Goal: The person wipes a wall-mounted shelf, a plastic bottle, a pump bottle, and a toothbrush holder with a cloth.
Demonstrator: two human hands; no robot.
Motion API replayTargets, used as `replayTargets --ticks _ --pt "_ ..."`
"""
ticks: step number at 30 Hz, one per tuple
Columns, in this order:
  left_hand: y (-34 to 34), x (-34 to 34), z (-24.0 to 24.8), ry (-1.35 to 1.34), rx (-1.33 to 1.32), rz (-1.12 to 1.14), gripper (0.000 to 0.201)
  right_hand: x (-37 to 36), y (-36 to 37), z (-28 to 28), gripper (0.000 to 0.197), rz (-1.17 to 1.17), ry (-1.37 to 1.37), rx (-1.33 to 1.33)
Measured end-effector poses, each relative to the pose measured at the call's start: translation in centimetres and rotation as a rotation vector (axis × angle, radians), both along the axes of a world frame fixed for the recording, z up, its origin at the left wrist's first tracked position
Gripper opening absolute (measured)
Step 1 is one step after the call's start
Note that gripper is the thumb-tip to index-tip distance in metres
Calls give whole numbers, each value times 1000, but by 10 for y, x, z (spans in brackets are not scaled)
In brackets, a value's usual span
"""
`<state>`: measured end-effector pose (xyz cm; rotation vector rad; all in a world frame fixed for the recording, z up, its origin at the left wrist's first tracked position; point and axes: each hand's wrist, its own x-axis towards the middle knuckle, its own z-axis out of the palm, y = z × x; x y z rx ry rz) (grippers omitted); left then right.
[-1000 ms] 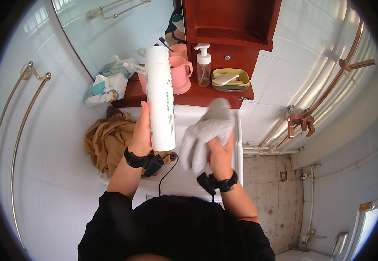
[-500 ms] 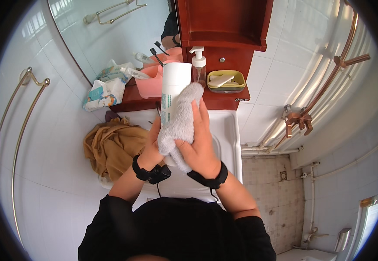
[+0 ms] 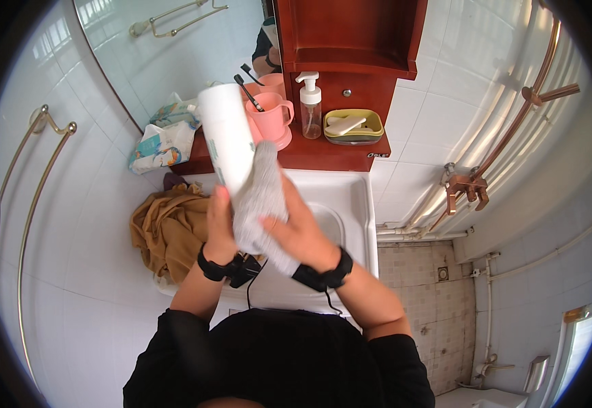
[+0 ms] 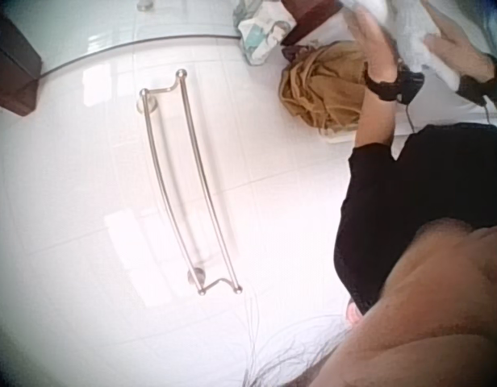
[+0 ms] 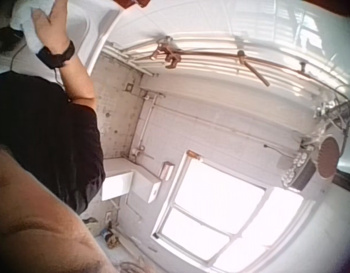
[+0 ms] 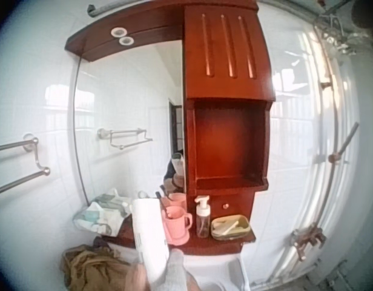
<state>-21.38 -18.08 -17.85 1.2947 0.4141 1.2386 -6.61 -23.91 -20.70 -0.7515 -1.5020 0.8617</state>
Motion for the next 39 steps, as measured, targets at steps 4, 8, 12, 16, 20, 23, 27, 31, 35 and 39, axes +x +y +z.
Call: replayTargets --ticks 4,8,12,16,20,23,27,31,35,39 --pt "6 1 -13 13 132 175 57 -22 -17 -36 75 83 349 -84" --pt "-1 4 -9 38 116 109 64 -15 -16 -33 75 174 524 -130" --pt "3 2 -19 183 173 127 59 -11 -17 -25 74 59 482 -56" --pt "-11 2 -9 271 26 101 58 -2 -19 -26 77 -111 293 -15" --pt "-14 5 -9 53 -11 -17 60 -1 -16 -20 77 -111 31 190" --pt "-12 6 -11 81 58 -59 59 0 -9 -16 77 -96 48 199" --pt "-7 6 -24 140 57 -49 57 4 6 0 75 -57 102 250" --pt "-11 7 -26 100 6 -64 54 12 21 3 70 -70 142 161" --pt "-9 0 -38 111 -9 -180 47 16 27 20 64 -78 341 28" --pt "-18 -5 -37 178 -25 -319 50 30 40 37 50 -110 469 -8"
